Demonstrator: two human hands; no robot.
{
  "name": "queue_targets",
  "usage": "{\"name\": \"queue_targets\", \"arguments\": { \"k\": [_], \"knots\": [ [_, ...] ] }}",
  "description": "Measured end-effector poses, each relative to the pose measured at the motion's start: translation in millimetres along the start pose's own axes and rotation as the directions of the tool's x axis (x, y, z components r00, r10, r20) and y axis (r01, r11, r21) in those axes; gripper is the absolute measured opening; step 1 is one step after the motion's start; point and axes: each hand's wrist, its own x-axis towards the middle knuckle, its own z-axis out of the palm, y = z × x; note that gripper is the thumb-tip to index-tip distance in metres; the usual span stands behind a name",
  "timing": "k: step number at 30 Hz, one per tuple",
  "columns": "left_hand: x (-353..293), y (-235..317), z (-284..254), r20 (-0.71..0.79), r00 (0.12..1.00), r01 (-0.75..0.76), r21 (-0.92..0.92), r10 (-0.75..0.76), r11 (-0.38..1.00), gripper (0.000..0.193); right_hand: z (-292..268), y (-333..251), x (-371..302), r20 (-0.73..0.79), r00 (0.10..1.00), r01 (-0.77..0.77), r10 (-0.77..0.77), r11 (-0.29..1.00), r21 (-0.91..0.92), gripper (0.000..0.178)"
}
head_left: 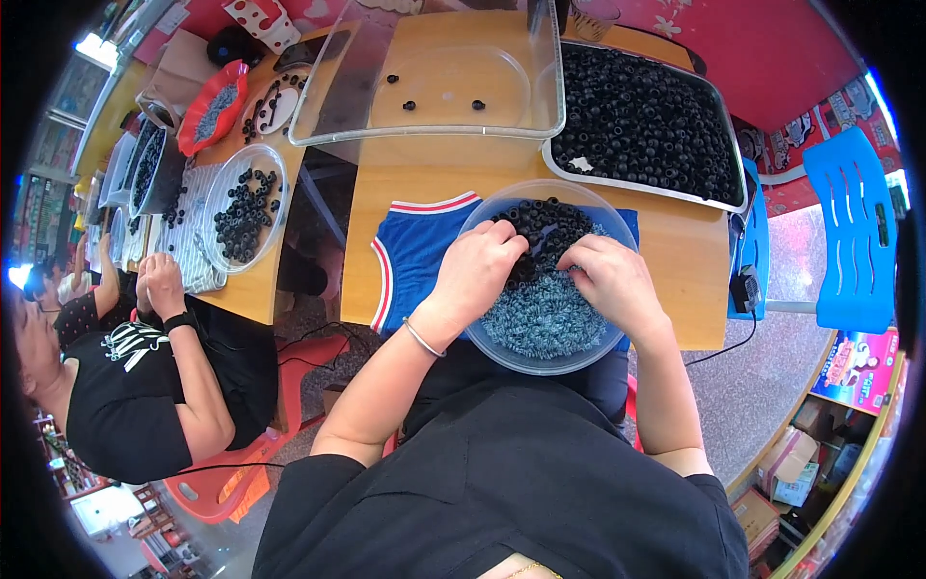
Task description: The person picks up small black components from a plastic tray and places them into a blue bowl containing blue granular material by hand.
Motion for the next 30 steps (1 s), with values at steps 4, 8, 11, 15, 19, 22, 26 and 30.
{"name": "queue_targets", "arguments": {
  "k": [4, 8, 11, 15, 19, 22, 26, 30],
  "knots": [
    [-2, 6, -12, -0.137, 0.983, 0.084, -0.282, -0.126, 0.956, 0.020, -3, -2, -2, 0.021, 1.000, -0.016, 0.017, 0.999, -0.030, 0.010],
    [-21, 0, -24, 0.068, 0.926, 0.272, -0.800, -0.370, 0.535, 0.017, -3, -3, -2, 0.014, 1.000, -0.007, 0.006, 1.000, 0.012, 0.010],
    [-37, -2, -36, 0.325, 0.863, 0.358, -0.933, -0.387, 0.016, 0.021, 1, -9, 0, 0.026, 0.999, 0.026, -0.027, 0.997, 0.073, 0.010],
    [-54, 0, -37, 0.384, 0.847, 0.320, -0.920, -0.368, -0.225, 0.023, 9, -21, 4, 0.064, 0.995, 0.069, -0.075, 0.994, 0.084, 0.008],
    [-62, 1, -34, 0.400, 0.844, 0.280, -0.897, -0.356, -0.343, 0.022, 15, -29, 5, 0.148, 0.985, 0.091, -0.086, 0.996, -0.022, 0.011],
    [-60, 0, -35, 0.430, 0.817, 0.274, -0.875, -0.384, -0.399, 0.021, 15, -38, 7, 0.172, 0.984, 0.061, -0.048, 0.996, -0.071, 0.013],
    [-55, -2, -42, 0.444, 0.805, 0.277, -0.867, -0.393, -0.414, 0.021, 21, -41, 7, 0.141, 0.988, 0.070, -0.057, 0.994, -0.090, 0.012],
    [-57, -4, -41, 0.417, 0.826, 0.268, -0.882, -0.378, -0.387, 0.022, 27, -45, 7, 0.131, 0.990, 0.068, -0.055, 0.993, -0.097, 0.010]
  ]
}}
